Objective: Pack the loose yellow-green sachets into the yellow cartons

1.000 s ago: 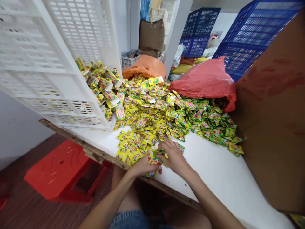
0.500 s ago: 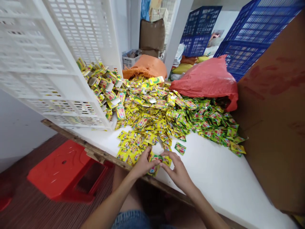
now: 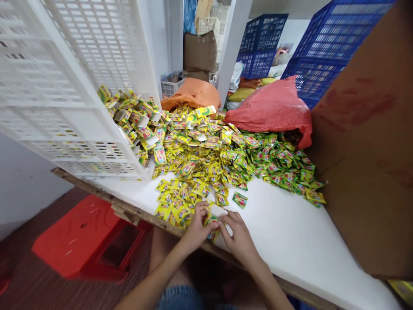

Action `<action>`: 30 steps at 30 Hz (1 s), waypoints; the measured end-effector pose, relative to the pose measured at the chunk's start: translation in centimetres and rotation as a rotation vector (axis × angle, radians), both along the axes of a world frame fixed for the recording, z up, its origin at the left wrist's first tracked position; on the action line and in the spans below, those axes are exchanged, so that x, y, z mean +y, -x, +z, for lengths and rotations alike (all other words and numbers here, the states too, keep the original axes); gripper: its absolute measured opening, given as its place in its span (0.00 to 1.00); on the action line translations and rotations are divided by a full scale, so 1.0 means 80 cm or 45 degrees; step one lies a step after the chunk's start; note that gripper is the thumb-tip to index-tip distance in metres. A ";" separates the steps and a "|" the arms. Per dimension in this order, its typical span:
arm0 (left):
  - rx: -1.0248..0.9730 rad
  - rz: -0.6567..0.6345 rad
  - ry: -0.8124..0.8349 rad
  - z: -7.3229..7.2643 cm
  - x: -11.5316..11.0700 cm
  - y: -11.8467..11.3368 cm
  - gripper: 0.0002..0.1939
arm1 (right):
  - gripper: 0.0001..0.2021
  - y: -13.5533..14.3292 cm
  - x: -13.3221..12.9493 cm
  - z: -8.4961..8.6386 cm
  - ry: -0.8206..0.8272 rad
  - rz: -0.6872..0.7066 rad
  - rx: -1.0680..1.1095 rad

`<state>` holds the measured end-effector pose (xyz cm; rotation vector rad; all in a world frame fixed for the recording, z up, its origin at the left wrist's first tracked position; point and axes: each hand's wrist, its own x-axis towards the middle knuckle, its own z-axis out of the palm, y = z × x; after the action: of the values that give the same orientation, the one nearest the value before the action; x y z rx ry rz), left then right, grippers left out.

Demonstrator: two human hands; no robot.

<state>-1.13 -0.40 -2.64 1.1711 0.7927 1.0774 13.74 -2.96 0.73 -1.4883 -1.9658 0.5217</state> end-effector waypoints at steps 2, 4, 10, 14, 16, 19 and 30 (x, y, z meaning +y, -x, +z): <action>-0.012 0.051 -0.053 0.000 -0.003 0.003 0.24 | 0.08 -0.003 -0.001 0.000 0.038 0.007 0.030; -0.027 0.070 -0.083 0.000 -0.005 0.005 0.20 | 0.09 -0.002 -0.005 -0.009 0.054 -0.077 0.220; 0.107 0.009 -0.142 0.004 -0.004 0.008 0.16 | 0.12 0.010 -0.018 -0.044 0.041 -0.319 0.704; 0.417 0.025 -0.309 0.011 0.002 0.016 0.09 | 0.11 0.014 -0.011 -0.040 0.028 -0.174 0.703; 0.476 0.054 -0.365 0.012 0.005 0.020 0.07 | 0.10 0.017 -0.007 -0.037 -0.008 -0.131 0.664; 0.355 0.134 -0.352 0.012 0.008 0.024 0.10 | 0.13 0.024 -0.005 -0.041 -0.033 -0.253 0.746; 0.472 0.094 -0.484 0.032 0.008 0.026 0.05 | 0.09 0.025 -0.011 -0.029 -0.074 -0.174 0.569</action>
<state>-3.23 0.21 -0.11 1.7087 0.9464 1.1172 11.72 -3.88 -1.55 -1.3220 -1.5106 0.6655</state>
